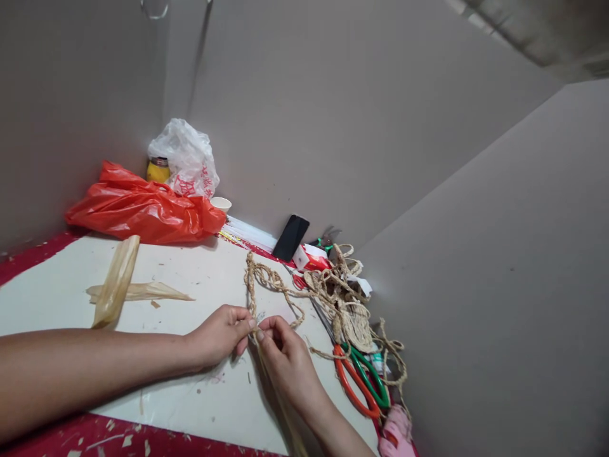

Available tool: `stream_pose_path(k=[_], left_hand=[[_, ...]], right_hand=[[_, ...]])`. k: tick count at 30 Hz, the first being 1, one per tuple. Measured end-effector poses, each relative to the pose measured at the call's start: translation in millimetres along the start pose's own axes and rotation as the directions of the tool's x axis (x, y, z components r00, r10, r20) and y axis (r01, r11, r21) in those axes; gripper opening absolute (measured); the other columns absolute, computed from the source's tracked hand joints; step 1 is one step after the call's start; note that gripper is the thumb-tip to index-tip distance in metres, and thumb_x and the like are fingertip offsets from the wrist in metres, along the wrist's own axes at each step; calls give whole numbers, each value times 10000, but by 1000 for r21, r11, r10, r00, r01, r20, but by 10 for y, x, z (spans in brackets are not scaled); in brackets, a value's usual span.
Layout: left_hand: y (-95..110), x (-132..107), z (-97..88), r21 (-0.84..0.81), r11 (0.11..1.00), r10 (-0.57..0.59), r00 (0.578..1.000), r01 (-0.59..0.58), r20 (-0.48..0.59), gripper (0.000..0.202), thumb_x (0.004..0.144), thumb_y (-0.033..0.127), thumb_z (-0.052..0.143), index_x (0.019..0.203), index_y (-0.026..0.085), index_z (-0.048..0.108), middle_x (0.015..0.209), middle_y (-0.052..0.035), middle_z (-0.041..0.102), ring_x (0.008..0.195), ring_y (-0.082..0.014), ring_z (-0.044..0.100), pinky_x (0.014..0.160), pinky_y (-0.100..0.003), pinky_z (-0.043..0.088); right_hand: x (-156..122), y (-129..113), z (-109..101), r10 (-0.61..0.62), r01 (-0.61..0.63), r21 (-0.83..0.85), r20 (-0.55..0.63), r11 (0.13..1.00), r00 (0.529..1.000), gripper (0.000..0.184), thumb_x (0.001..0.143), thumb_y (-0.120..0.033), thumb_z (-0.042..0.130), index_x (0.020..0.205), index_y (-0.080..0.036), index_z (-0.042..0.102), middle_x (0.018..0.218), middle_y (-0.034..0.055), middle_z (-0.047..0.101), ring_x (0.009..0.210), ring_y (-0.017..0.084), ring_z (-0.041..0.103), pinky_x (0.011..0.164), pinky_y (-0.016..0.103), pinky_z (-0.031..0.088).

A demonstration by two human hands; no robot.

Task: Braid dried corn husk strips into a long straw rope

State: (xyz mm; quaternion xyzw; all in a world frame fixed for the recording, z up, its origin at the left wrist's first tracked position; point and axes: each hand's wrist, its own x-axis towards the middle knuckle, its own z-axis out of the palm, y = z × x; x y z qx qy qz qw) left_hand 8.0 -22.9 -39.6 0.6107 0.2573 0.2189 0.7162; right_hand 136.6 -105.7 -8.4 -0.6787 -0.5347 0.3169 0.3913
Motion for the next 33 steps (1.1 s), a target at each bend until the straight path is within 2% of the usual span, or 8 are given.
stream_pose_path(k=[5,10,18,23,27,33], left_hand=[[69,-13,3,61,998,25,998,-28,49,400,837,492,424,608,167,465,440,48,462,435,-78,376,517,-214,324],[93,-6,-9,76,996,30,996,-36,86,388,827,503,435,637,168,476,473,41,500,458,-85,392,539,-221,329],[126,-9,-23,103,995,-18,994,7,109,308,821,450,476,753,153,521,510,33,555,448,-85,413,492,-211,304],[143,-26,-18,155,988,4,993,-23,120,306,814,441,492,782,144,559,510,33,547,480,-93,453,523,-215,331],[120,-22,-9,200,979,23,994,-44,106,293,824,422,475,764,147,554,506,42,518,487,-91,445,532,-215,337],[111,3,-2,235,972,21,999,-27,29,250,829,341,433,669,163,507,478,55,462,465,-83,410,506,-204,321]], right_hand=[[58,80,-45,-52,50,-121,-10,991,999,203,864,-307,462,700,-187,469,608,-40,459,580,123,407,540,222,316],[91,107,-107,-79,78,-199,4,977,997,195,848,-289,474,680,-191,465,582,-46,446,555,118,398,522,220,303],[114,112,-121,-75,69,-285,-7,956,997,196,805,-260,488,625,-189,461,534,-48,440,505,106,386,487,220,277],[155,67,-132,11,-11,-199,0,980,1000,191,769,-256,493,596,-187,449,518,-55,384,504,100,335,463,211,250],[179,8,-146,102,-98,-73,54,992,993,213,750,-308,513,591,-189,435,503,-67,342,485,92,282,441,213,215],[177,-28,-146,101,-101,-14,80,995,992,231,748,-331,557,606,-175,464,520,-66,349,493,86,282,449,215,211]])
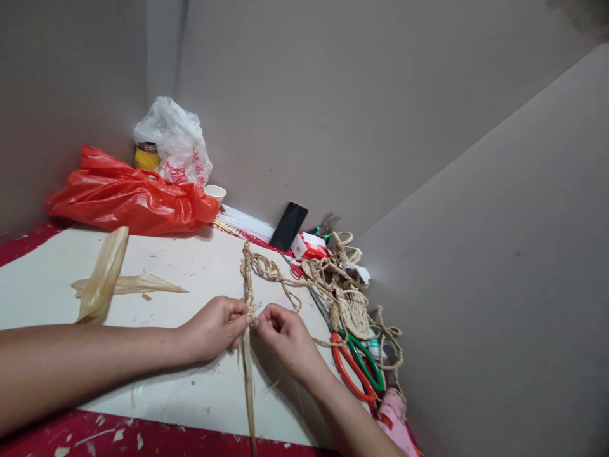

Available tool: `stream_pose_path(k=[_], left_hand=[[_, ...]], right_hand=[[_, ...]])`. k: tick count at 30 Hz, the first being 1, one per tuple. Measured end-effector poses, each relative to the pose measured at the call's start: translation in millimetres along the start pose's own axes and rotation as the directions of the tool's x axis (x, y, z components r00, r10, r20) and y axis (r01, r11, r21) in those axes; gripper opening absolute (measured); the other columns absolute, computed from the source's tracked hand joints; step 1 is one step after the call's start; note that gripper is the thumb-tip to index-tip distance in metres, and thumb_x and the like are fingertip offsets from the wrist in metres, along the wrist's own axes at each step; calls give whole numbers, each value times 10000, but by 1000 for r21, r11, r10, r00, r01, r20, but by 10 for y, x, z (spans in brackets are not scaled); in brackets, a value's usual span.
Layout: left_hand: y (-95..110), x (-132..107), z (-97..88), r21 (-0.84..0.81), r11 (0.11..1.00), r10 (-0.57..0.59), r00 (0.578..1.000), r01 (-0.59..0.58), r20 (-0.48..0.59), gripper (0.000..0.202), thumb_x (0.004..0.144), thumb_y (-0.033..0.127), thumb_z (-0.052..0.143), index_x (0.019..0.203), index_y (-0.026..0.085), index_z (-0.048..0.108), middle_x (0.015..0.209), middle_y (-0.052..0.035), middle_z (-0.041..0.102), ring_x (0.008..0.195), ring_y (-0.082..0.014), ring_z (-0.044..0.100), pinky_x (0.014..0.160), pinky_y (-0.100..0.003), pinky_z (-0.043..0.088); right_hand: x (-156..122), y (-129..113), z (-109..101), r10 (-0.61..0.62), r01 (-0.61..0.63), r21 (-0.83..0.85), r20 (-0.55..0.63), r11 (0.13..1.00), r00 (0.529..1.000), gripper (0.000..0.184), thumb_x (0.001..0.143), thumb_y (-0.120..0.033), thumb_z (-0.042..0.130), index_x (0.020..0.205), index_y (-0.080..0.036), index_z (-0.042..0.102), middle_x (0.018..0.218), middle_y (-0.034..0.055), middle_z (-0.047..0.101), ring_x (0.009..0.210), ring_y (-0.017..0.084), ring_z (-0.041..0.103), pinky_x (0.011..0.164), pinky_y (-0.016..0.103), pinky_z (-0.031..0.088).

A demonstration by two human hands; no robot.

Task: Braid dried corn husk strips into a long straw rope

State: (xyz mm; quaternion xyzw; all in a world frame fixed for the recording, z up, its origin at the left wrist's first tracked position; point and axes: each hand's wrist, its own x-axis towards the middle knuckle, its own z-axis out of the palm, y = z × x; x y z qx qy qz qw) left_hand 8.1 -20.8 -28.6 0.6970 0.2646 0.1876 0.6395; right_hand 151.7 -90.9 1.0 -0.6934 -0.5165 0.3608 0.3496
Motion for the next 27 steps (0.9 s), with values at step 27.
stream_pose_path(k=[27], left_hand=[[8,-39,42,-343,939,40,983,24,180,307,857,412,419,675,168,468,430,19,518,388,-141,533,420,-236,382]], right_hand=[[-220,31,548,211,-141,407,-132,902,968,350,811,-445,497,615,-155,508,428,-12,557,293,69,443,320,165,316]])
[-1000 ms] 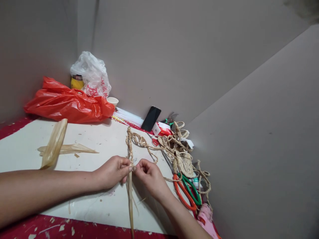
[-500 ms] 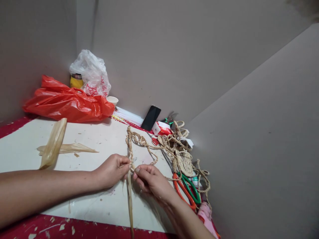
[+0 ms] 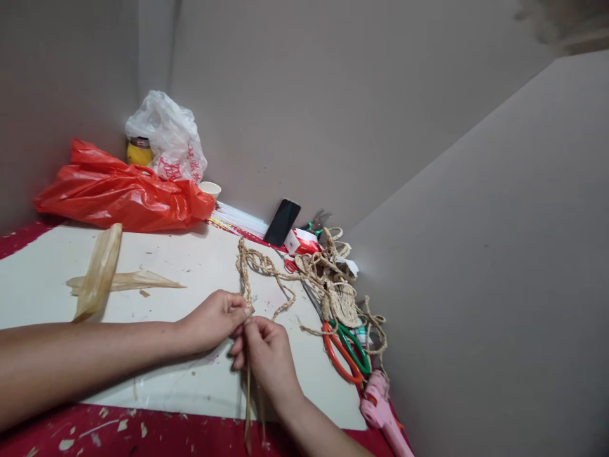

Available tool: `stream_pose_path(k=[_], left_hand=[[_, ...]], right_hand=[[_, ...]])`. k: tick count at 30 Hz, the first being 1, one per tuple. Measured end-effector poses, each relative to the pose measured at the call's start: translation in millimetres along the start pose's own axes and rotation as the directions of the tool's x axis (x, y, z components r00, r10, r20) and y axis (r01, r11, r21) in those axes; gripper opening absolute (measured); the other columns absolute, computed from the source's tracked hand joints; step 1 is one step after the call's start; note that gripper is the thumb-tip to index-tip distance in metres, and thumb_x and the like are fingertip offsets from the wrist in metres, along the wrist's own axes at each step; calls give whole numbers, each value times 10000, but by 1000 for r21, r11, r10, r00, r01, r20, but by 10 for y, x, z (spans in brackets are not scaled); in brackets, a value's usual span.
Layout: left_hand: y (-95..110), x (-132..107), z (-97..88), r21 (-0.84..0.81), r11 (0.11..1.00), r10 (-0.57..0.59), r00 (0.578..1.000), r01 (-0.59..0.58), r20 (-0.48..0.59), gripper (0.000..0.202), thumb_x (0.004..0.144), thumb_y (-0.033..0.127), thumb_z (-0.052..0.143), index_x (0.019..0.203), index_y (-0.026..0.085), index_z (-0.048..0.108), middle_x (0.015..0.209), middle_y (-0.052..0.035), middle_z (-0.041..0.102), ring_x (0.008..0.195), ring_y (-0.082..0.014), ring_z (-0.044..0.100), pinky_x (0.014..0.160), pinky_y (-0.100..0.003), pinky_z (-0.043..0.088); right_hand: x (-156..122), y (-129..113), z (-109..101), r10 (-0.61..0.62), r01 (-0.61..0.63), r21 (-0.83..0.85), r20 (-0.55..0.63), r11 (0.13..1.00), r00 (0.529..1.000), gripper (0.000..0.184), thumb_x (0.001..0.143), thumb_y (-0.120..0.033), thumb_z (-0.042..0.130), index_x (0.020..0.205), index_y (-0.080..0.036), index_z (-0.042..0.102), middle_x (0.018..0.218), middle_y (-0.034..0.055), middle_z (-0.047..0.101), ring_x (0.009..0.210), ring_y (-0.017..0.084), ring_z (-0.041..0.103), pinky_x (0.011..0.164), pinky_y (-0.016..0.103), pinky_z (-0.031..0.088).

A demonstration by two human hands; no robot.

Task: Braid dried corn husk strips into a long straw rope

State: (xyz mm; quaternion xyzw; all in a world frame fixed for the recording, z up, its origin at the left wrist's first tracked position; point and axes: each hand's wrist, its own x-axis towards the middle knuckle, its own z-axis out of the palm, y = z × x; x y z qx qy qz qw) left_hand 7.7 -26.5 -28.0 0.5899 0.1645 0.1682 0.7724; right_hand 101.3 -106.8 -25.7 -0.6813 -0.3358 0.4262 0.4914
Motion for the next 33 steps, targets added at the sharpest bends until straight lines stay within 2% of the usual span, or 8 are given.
stream_pose_path(k=[4,8,12,15,19,24,28,33], left_hand=[[-14,14,-8,3,1000,-15,997,15,-77,295,817,405,466,658,158,492,433,26,505,374,-122,485,419,-232,356],[-5,33,-14,39,999,9,959,2,-283,183,723,290,578,648,132,524,539,28,553,499,-81,479,519,-207,355],[65,19,-11,-40,996,-91,945,82,-314,184,708,286,600,632,132,532,513,37,537,464,-66,436,483,-199,314],[148,6,-30,-76,983,-180,946,166,-270,239,701,346,630,621,138,541,468,38,519,365,-49,348,398,-206,225],[242,10,-72,-124,966,-248,952,228,-179,251,695,348,652,610,143,533,409,59,456,316,-26,217,370,-222,94],[265,24,-92,-171,964,-224,969,205,-105,223,687,315,637,614,135,526,444,29,503,353,-33,333,382,-201,125],[225,27,-98,-166,965,-229,962,203,-151,220,672,305,645,748,144,516,499,32,547,345,-27,318,378,-187,143],[155,37,-119,-20,984,-175,964,174,-200,216,672,272,615,791,169,466,535,27,588,390,-57,409,415,-179,226]], right_hand=[[-8,-17,-24,-139,148,-270,50,951,989,389,883,-413,396,604,-168,511,476,-1,548,384,100,487,403,202,362],[-77,-104,-80,-344,372,-599,168,709,924,307,899,-332,395,710,-182,584,595,28,600,538,140,520,525,237,344],[-191,-238,-209,-306,431,-699,306,571,902,291,886,-355,439,711,-195,607,549,16,569,470,129,452,488,255,260],[-180,-330,-376,-327,381,-606,204,698,923,389,885,-409,445,598,-183,577,503,9,528,481,130,463,483,242,299],[-1,-344,-494,-271,259,-226,-23,939,962,320,831,-436,547,979,-165,629,825,66,652,737,174,594,677,283,453],[158,-236,-328,1,-88,239,342,967,940,331,775,-454,625,875,-139,620,752,39,622,636,125,569,643,258,464],[195,-230,-294,125,-245,181,499,953,858,342,800,-484,581,725,-151,552,505,-78,379,396,37,244,361,147,204],[272,-193,-389,174,-252,60,566,966,806,353,817,-481,557,722,-141,561,456,-99,308,386,38,131,339,173,78]])
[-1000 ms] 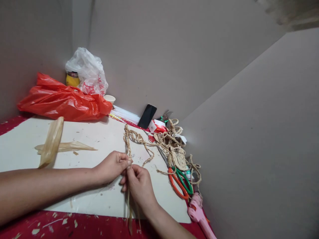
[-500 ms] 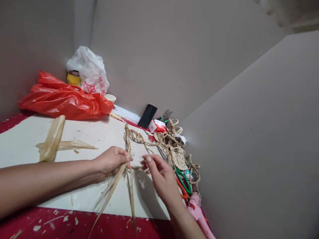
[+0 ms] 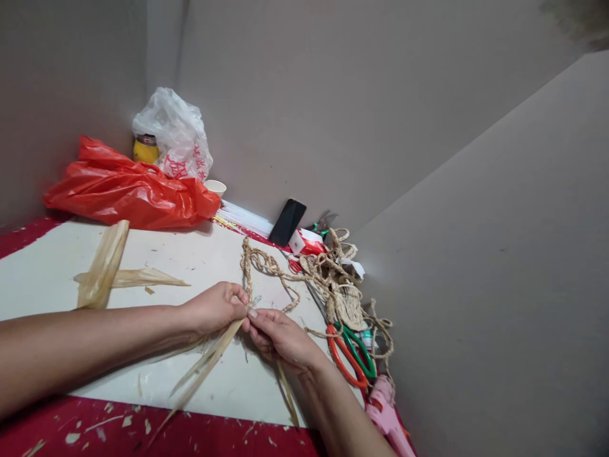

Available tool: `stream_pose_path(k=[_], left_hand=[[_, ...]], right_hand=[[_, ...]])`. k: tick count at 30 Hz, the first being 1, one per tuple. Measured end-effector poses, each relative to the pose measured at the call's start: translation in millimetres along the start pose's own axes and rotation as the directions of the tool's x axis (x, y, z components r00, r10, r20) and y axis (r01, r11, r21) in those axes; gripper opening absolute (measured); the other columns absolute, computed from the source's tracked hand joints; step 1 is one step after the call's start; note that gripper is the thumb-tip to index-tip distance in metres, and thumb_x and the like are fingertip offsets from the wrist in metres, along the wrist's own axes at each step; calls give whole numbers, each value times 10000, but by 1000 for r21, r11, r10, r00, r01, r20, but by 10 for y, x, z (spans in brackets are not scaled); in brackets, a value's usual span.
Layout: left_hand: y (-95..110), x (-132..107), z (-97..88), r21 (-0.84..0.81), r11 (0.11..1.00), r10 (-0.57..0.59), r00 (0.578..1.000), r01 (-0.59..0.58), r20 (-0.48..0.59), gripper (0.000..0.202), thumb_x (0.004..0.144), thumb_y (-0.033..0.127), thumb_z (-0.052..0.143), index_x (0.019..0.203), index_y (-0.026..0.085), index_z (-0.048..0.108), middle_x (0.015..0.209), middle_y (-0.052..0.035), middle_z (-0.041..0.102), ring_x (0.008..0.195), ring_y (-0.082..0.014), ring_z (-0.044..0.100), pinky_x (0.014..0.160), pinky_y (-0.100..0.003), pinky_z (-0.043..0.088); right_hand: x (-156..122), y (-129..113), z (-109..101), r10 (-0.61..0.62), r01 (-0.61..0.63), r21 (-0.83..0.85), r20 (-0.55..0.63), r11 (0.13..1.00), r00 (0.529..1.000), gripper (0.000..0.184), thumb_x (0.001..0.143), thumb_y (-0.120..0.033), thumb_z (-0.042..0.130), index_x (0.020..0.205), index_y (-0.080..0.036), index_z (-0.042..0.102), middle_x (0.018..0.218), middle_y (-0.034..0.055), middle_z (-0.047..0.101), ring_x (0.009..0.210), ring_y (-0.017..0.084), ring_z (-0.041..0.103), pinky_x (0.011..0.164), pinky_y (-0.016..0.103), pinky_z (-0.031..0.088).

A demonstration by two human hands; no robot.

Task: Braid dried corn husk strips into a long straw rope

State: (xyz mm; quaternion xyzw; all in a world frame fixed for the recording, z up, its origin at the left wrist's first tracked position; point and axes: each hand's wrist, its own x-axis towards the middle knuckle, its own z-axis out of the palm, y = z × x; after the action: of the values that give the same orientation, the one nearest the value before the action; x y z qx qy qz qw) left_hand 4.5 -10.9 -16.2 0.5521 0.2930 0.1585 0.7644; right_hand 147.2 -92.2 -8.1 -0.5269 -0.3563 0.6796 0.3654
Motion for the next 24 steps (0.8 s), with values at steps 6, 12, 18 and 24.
stream_pose_path(k=[6,12,18,24], left_hand=[[-20,47,-55,167,978,124,992,-128,35,128,696,265,573,717,156,511,553,28,579,499,-88,478,496,-192,293],[13,62,-124,276,927,250,967,-255,55,130,711,267,579,676,142,587,597,37,537,578,-88,445,562,-201,323],[100,29,-175,395,884,217,968,-251,130,153,738,259,525,698,153,629,653,13,585,643,-114,487,621,-214,355],[115,-7,-139,558,804,177,978,-206,106,166,717,194,458,693,150,617,630,12,593,606,-114,493,565,-205,339]], right_hand=[[24,77,-37,-21,9,167,67,986,998,317,805,-439,594,706,-144,533,472,-105,274,408,37,110,359,164,67],[35,108,-20,-65,46,244,74,969,995,325,818,-425,575,650,-161,490,455,-94,295,397,37,134,360,161,85],[47,162,71,-93,90,311,-5,946,996,311,818,-390,574,625,-163,487,418,-105,280,366,29,118,344,154,82],[94,241,234,-74,132,192,-284,972,956,328,777,-393,578,560,-171,473,364,-105,305,308,27,156,307,167,121]])
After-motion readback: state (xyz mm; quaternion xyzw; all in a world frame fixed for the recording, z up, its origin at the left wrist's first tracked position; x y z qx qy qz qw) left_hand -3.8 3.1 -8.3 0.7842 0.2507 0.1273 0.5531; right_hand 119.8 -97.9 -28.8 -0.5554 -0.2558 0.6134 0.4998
